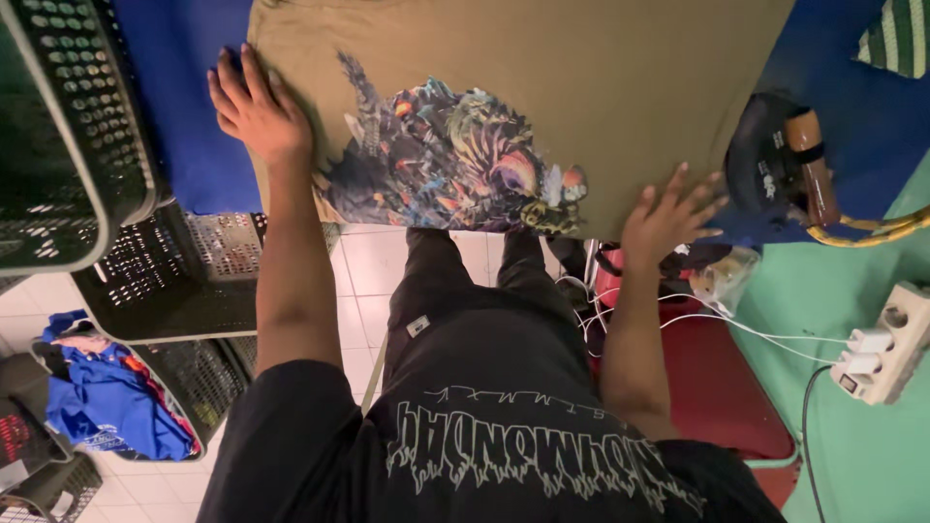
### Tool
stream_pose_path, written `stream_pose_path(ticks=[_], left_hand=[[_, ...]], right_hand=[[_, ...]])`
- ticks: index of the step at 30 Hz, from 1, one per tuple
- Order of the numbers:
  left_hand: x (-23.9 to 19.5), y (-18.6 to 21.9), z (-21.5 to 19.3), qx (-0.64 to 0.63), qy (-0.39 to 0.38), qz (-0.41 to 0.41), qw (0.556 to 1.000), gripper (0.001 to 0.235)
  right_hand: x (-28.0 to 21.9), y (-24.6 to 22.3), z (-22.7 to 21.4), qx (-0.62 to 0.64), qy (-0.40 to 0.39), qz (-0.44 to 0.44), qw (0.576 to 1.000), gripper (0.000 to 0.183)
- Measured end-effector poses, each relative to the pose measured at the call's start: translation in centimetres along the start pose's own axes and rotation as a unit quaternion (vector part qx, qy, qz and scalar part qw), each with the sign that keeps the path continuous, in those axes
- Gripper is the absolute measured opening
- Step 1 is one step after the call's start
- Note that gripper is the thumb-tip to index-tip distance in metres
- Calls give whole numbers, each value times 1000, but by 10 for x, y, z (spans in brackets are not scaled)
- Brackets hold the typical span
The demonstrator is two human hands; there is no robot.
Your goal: The person takes a t-shirt from a basket, spreads it across a blue ironing surface, and irons it with a small handheld iron. They kemudian fold the shirt and press it again with the iron to flatten the folds.
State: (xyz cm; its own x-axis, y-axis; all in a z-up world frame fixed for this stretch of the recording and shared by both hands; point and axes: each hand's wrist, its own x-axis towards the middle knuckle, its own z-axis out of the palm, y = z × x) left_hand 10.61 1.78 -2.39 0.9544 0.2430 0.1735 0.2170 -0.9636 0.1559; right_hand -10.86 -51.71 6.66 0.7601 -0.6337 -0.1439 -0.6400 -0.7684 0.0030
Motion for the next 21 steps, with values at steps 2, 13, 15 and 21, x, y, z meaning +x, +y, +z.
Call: stream_pose_path(ticks=[2, 13, 15, 21], left_hand=[[-2, -3, 1, -9, -10, -2, 1000, 47], [-36, 35, -49, -20, -107, 6, 994, 43], [-47, 29, -52, -7, -101, -16, 995, 46], [-51, 44, -36, -73, -173, -13, 982, 53]], right_hand=[[8, 9, 0, 21, 68, -3, 997, 57], [140, 88, -134, 187, -34, -166, 968, 67], [153, 86, -149, 213, -61, -221, 950, 58], [95, 40, -142, 143, 41, -239, 960, 47]])
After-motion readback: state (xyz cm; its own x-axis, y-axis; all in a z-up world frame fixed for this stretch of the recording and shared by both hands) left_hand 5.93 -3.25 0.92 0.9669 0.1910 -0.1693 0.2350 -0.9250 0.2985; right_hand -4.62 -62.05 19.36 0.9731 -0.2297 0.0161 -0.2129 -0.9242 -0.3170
